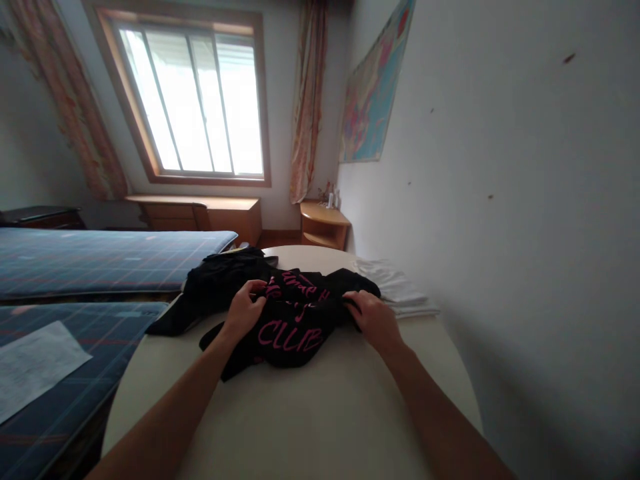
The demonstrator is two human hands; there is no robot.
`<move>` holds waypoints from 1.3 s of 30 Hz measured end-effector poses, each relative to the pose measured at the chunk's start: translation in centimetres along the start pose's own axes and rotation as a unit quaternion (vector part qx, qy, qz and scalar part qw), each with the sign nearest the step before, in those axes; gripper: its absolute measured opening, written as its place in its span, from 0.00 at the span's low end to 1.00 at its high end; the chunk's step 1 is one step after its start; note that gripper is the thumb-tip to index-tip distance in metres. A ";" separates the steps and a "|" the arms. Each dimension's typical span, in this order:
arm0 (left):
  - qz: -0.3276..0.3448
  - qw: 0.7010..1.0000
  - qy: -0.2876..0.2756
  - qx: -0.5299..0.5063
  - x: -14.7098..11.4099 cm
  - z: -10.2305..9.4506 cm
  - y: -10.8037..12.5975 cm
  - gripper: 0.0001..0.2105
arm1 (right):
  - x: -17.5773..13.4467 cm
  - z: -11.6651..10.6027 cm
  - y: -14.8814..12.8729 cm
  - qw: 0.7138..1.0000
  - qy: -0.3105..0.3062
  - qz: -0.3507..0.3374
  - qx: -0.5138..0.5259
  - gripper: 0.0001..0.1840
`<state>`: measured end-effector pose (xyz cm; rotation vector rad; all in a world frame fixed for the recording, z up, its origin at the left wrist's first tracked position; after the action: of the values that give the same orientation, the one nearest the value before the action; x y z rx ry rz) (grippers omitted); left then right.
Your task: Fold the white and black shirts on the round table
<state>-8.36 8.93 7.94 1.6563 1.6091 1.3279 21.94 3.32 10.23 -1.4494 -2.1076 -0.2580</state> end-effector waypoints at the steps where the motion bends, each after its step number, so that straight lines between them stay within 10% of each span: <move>1: -0.003 1.000 -0.006 0.001 -0.1 0.4 -0.1 0.17 | 0.2 -0.5 -0.1 0.999 0.032 0.020 0.008 0.12; 10: 0.061 0.996 -0.060 -0.005 -2.3 2.9 1.7 0.17 | 6.6 -1.7 -4.6 0.973 0.119 -0.075 0.180 0.16; 17: 0.103 0.991 -0.070 -0.054 -2.5 3.6 1.9 0.20 | 12.2 -1.9 3.7 0.989 0.092 -0.031 0.108 0.19; 21: 0.123 0.986 -0.111 0.034 -3.3 5.2 1.0 0.25 | 9.6 1.8 9.4 0.989 -0.096 0.114 -0.008 0.23; 33: 0.151 0.972 -0.128 0.127 -4.2 6.4 0.7 0.22 | -0.7 -3.2 21.1 0.880 -0.035 0.449 -0.153 0.29; 39: 0.155 0.971 -0.123 0.132 -4.2 6.5 0.5 0.21 | -1.9 -3.4 24.9 0.894 -0.037 0.435 -0.101 0.19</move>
<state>-1.81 6.71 4.33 2.2112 1.4718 1.0234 46.09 10.10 8.21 -2.3849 -1.3013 -0.0634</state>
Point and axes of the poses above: each hand's wrist, its own x-axis towards the middle knuckle, its own z-axis out of the palm, y = z × x, the point moved 7 cm from there along x, towards the middle knuckle, and after that the axes turned 5 degrees about -z, right-handed, at the moved point
